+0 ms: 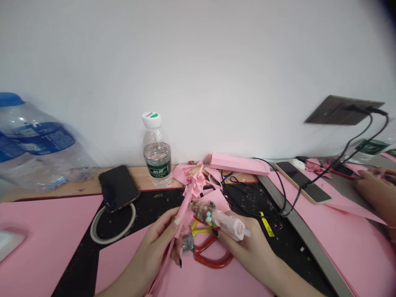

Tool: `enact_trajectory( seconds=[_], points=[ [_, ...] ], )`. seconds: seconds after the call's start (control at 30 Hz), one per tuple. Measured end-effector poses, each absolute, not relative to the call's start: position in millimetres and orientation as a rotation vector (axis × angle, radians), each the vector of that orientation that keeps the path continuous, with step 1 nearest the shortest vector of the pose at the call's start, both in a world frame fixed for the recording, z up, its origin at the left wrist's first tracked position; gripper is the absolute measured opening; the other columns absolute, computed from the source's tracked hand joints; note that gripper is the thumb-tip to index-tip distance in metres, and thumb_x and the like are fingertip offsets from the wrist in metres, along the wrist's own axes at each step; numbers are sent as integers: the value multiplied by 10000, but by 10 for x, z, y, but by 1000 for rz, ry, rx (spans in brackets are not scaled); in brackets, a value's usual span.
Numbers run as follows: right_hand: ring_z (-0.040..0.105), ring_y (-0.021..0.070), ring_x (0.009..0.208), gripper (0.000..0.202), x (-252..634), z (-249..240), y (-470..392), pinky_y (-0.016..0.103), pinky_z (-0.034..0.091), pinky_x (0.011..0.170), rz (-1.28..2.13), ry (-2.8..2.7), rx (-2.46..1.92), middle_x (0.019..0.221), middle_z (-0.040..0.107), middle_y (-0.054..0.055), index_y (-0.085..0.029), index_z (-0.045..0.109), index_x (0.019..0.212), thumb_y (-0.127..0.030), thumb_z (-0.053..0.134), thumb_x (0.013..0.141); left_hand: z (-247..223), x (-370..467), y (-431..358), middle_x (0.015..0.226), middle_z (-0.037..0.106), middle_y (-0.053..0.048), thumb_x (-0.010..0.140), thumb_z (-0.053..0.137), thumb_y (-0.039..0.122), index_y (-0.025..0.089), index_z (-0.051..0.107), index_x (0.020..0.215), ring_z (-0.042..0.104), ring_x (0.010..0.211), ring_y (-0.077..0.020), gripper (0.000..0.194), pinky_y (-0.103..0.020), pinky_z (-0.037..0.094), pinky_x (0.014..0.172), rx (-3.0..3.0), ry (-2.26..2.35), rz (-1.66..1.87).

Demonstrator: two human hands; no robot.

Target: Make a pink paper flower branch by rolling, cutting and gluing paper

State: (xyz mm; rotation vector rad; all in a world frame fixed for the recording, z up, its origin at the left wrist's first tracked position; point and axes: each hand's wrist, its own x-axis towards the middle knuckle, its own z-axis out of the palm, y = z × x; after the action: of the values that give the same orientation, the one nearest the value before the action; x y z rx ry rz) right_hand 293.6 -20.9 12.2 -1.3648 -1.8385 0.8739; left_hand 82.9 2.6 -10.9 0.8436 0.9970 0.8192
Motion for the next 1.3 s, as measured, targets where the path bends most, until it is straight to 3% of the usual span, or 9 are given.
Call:
enact_trajectory(
  seconds=[0.13, 0.3, 0.4, 0.5, 0.73, 0.9, 1.0, 1.2, 1.3],
  points=[
    [456, 108, 518, 132, 2988, 176, -195, 209, 374, 497, 817, -1799, -1317, 617, 515, -27, -190, 509, 684, -193, 528, 815, -152, 796, 22, 513, 562, 49, 810, 611, 435, 137, 497, 1163, 505, 457, -121, 475, -212, 421, 451, 819, 966, 822],
    [559, 134, 607, 74, 3163, 195, -109, 215, 424, 571, 551, -1749, -1406, 736, 622, -3, -183, 594, 828, -194, 523, 812, -128, 779, 24, 511, 571, 45, 812, 605, 476, 151, 545, 1127, 480, 454, -112, 456, -208, 400, 460, 819, 960, 840],
    [560, 140, 594, 128, 3300, 213, -40, 220, 413, 556, 403, -1746, -1624, 723, 632, -14, -198, 611, 910, -232, 519, 827, -99, 785, 30, 480, 555, 52, 813, 599, 488, 149, 557, 1111, 463, 451, -111, 453, -206, 389, 466, 819, 972, 846],
    [528, 148, 522, 122, 3409, 271, 10, 234, 360, 498, 211, -1758, -1924, 618, 592, -27, -215, 600, 842, -306, 520, 834, -93, 789, 37, 460, 545, 54, 792, 614, 499, 145, 562, 1107, 451, 440, -111, 476, -207, 372, 456, 804, 979, 853],
    [629, 230, 686, 144, 3552, 314, 78, 266, 347, 513, 42, -1773, -2397, 768, 654, 24, -244, 590, 889, -336, 489, 843, -103, 786, 27, 517, 576, 49, 790, 626, 468, 156, 538, 1107, 436, 441, -98, 453, -204, 368, 461, 752, 977, 853],
    [632, 274, 896, 264, 3647, 113, 117, 317, 437, 665, -105, -1867, -2338, 965, 641, 123, -150, 540, 1123, -240, 461, 887, -120, 785, 39, 463, 559, 53, 777, 627, 503, 147, 528, 1137, 432, 436, -110, 515, -200, 360, 449, 756, 990, 859],
    [625, 284, 898, 346, 3685, 9, 126, 350, 461, 705, -157, -1934, -2333, 991, 616, 156, -89, 488, 1222, -190, 459, 892, -127, 777, 47, 434, 544, 55, 777, 618, 515, 136, 516, 1193, 441, 430, -117, 572, -204, 362, 451, 763, 994, 861],
    [576, 344, 934, 413, 3732, -12, 147, 456, 471, 768, -362, -1980, -2227, 984, 587, 175, -92, 550, 1201, -300, 574, 846, -143, 753, 49, 477, 559, 52, 763, 639, 492, 157, 562, 1128, 408, 371, -90, 501, -194, 345, 407, 736, 988, 880],
    [561, 302, 980, 297, 3686, 97, 207, 434, 460, 844, -294, -1936, -1903, 1024, 593, 146, -135, 600, 1125, -239, 564, 850, -133, 740, 47, 546, 603, 32, 721, 679, 494, 166, 604, 997, 397, 341, -70, 435, -188, 335, 380, 709, 965, 923]
  ],
)
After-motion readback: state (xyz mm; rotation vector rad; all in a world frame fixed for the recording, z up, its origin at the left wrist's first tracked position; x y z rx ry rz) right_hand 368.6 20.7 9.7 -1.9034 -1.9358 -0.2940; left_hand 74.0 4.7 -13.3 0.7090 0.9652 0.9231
